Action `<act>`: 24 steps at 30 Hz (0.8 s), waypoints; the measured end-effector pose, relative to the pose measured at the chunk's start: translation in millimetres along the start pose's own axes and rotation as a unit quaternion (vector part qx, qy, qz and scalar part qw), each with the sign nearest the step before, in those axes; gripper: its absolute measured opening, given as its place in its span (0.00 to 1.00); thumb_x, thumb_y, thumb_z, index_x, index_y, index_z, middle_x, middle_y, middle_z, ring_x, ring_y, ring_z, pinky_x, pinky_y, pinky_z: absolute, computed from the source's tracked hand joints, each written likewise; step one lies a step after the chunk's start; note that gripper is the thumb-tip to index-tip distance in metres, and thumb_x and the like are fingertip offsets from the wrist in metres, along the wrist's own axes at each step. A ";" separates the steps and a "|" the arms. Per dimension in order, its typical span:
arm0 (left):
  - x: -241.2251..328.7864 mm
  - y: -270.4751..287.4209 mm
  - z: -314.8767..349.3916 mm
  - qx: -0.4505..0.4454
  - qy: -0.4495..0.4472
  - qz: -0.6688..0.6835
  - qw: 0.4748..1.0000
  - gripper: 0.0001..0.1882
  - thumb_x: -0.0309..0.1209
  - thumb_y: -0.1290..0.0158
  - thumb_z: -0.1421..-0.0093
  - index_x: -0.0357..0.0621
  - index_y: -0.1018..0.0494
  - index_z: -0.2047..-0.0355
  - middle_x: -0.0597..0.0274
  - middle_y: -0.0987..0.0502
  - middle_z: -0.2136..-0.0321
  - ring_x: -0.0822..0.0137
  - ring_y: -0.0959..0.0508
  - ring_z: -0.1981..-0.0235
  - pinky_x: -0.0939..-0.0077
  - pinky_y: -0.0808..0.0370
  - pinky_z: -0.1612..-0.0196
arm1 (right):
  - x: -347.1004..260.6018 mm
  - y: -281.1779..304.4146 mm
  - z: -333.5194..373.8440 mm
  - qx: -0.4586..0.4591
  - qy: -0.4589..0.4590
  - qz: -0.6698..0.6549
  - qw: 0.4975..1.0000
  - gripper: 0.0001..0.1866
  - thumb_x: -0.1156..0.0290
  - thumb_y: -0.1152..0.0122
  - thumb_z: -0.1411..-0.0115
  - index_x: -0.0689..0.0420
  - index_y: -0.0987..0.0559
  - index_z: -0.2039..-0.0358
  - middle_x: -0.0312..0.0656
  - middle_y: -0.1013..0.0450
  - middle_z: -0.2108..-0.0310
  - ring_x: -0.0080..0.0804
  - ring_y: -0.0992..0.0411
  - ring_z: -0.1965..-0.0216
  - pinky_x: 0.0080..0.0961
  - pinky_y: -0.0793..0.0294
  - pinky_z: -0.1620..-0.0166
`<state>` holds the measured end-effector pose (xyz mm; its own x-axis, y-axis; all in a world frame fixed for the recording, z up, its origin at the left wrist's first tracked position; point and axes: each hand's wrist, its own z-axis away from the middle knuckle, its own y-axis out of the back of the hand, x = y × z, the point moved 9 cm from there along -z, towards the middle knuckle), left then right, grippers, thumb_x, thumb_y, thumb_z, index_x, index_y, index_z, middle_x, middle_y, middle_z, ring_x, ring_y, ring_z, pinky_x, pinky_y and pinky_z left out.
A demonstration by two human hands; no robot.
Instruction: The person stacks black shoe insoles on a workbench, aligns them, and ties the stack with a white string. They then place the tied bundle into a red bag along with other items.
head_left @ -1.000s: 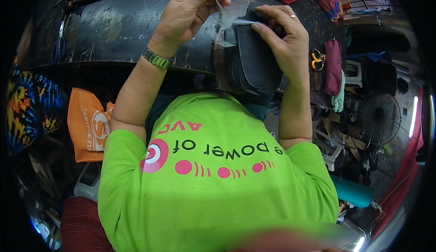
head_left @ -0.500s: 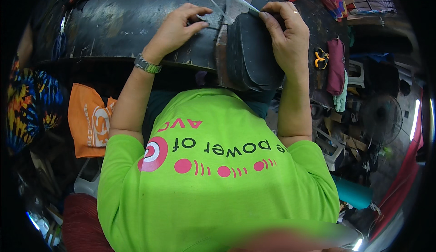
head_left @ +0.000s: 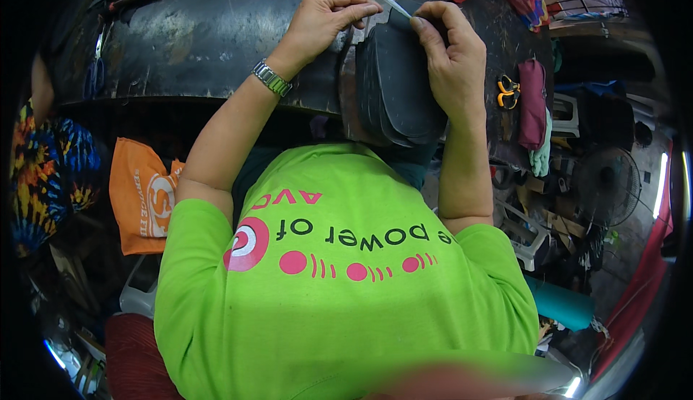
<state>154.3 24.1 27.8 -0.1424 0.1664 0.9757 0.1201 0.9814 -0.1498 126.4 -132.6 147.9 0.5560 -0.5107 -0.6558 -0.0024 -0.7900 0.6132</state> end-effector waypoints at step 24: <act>96.2 -25.1 4.1 -0.116 -0.328 -0.146 0.926 0.09 0.27 0.38 0.42 0.45 0.17 0.60 0.57 0.18 0.52 0.67 0.17 0.56 0.78 0.18 0.54 | 4.0 -7.1 -3.7 -0.017 -0.027 0.033 0.999 0.07 0.76 0.40 0.37 0.63 0.21 0.58 0.39 0.23 0.69 0.20 0.27 0.66 0.20 0.27 0.59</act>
<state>133.6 15.9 124.8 -0.7593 -0.0050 0.6507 0.1798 0.9595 0.2171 131.7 -127.8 142.6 0.5097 -0.5800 -0.6355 -0.0092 -0.7422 0.6701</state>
